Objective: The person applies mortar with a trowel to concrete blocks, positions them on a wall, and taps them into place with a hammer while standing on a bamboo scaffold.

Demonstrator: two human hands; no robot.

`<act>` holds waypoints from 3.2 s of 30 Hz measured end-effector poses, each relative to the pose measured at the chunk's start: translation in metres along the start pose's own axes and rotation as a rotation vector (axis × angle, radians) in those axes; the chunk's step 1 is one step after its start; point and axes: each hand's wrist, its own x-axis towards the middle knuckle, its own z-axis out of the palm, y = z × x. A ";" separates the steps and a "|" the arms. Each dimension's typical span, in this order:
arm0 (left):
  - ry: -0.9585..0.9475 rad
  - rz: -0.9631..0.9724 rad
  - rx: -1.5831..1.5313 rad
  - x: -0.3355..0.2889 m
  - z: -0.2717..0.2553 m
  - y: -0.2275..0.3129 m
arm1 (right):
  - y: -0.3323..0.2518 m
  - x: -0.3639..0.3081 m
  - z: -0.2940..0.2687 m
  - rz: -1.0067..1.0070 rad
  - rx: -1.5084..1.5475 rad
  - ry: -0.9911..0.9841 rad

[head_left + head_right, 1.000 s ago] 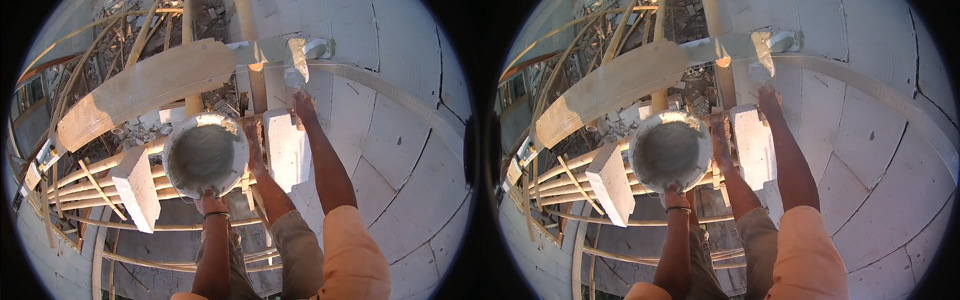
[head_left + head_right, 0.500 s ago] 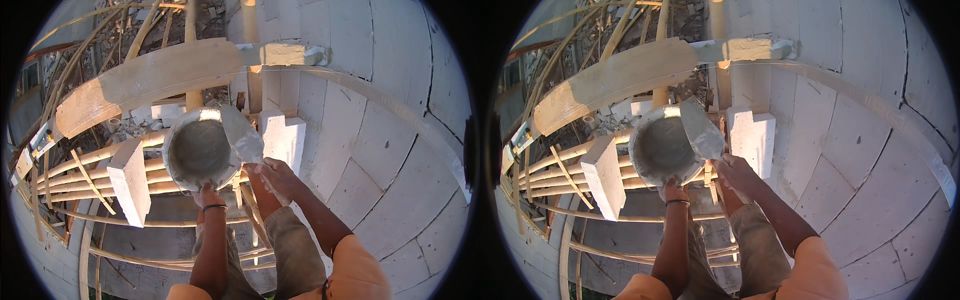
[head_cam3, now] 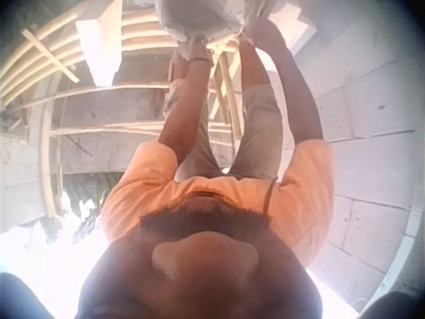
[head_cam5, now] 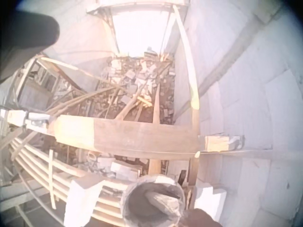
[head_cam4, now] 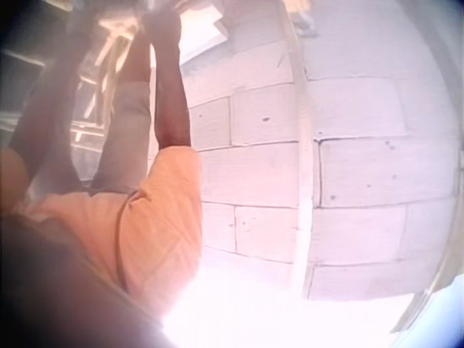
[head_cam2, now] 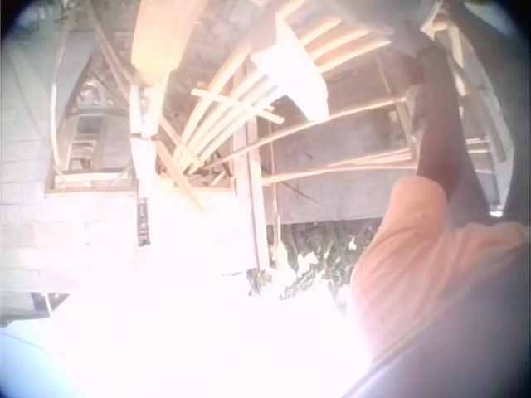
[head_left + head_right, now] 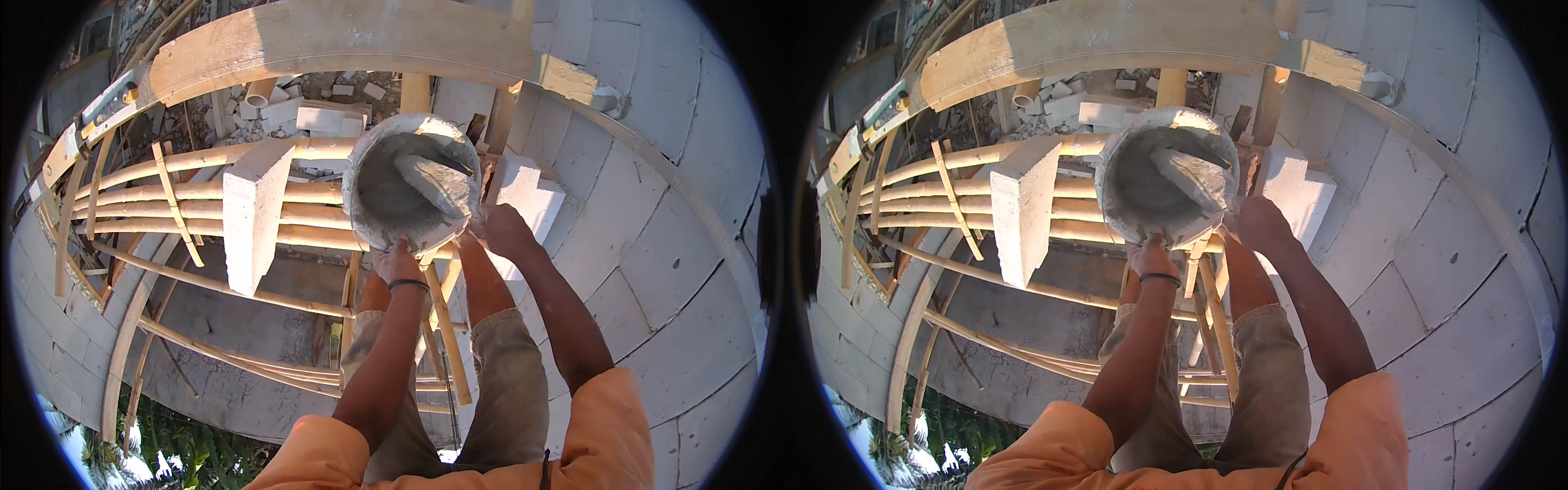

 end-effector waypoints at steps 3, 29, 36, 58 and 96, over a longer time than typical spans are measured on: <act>0.030 -0.137 -0.018 -0.004 0.009 0.009 | 0.013 -0.018 -0.007 0.152 0.255 -0.033; 0.083 -0.114 0.154 0.014 0.008 -0.002 | 0.175 0.126 -0.117 -1.113 2.519 0.708; 0.134 -0.128 0.188 0.005 0.018 0.003 | 0.153 0.116 -0.123 -0.200 2.161 1.089; 0.102 -0.177 0.105 0.025 -0.003 -0.004 | 0.121 0.134 -0.128 -0.137 2.206 0.946; 0.140 -0.104 -0.006 0.025 -0.003 -0.019 | 0.050 -0.128 -0.240 0.601 0.721 0.468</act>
